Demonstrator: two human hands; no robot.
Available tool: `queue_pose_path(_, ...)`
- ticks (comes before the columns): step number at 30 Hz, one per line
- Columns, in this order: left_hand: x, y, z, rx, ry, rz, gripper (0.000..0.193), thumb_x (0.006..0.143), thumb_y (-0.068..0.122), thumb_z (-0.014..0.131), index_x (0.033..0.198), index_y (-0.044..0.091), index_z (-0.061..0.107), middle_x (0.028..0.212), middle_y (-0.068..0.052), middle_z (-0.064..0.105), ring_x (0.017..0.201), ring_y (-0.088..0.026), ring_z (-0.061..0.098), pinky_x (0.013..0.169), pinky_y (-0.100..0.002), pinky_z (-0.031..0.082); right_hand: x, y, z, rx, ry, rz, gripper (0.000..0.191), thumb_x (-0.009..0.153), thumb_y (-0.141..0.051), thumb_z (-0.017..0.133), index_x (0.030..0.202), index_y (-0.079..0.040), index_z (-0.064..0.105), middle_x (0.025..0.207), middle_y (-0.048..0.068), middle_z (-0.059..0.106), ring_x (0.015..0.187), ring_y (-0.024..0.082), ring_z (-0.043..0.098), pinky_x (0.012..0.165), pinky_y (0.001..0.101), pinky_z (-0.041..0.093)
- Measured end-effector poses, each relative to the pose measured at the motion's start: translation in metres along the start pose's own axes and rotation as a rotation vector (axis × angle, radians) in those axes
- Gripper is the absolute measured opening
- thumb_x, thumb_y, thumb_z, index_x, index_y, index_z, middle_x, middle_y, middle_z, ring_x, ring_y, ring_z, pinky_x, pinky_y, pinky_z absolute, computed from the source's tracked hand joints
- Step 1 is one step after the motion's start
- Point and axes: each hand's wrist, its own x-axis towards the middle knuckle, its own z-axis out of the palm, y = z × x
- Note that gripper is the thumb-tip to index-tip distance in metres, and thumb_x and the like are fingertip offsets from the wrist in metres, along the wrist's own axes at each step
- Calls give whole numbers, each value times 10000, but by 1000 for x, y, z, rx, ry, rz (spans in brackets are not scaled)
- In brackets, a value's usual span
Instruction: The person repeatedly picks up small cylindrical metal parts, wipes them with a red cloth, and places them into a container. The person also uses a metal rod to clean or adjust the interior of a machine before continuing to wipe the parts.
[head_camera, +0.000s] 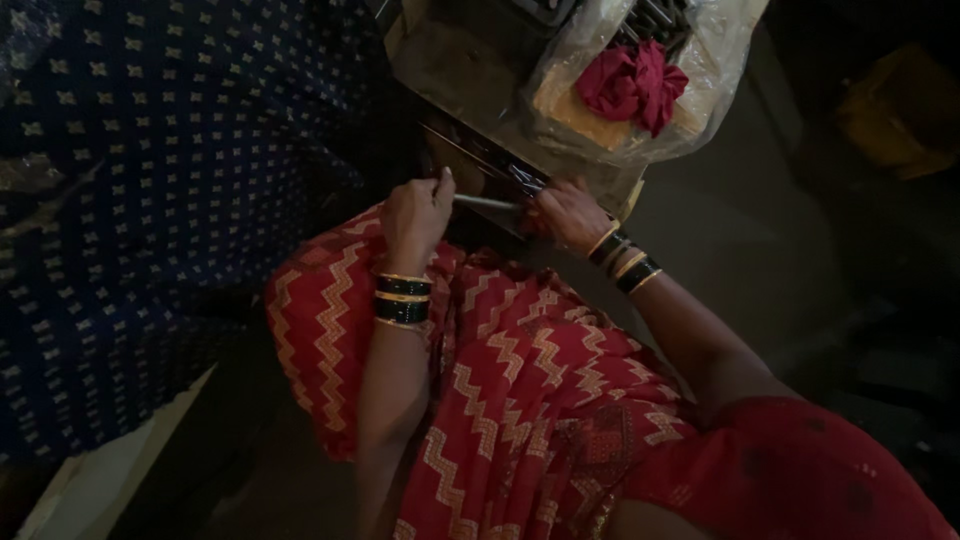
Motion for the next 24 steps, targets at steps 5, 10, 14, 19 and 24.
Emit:
queue_pose_path(5,9,-22,5,-22,154,40,589,1070,451,474,673,64,673,555,-112,592,440,-245,529,435,-397,369,-3,4,0,61,98,45,136,1001,-184,595,1016,-54,558,903,173,588,871,362,585,764,459,465)
queue_pose_path(10,11,-31,7,-156,66,-42,641,1086,474,438,616,51,544,489,-47,451,422,-168,417,450,-380,297,-7,25,27,519,183,684,288,1079,-302,550,921,-62,557,740,117,557,673,248,534,619,377,442)
queue_pose_path(14,6,-25,16,-244,35,-56,630,1080,485,464,618,59,510,500,-5,395,438,-130,363,443,-371,274,-4,35,48,789,259,796,450,1123,-387,543,825,-50,569,663,60,526,589,143,482,533,309,414)
queue_pose_path(19,6,-14,32,-209,-41,-89,620,1082,470,442,605,84,532,493,8,402,436,-128,356,453,-365,269,9,15,47,1163,408,715,351,1121,-376,535,968,-72,621,780,3,603,648,79,537,568,251,463)
queue_pose_path(24,11,-21,40,-242,-49,-167,605,1067,472,440,593,105,517,495,9,425,437,-119,391,454,-343,299,14,-13,21,1504,430,883,306,1048,-395,530,976,-99,559,680,44,607,486,160,549,384,297,411)
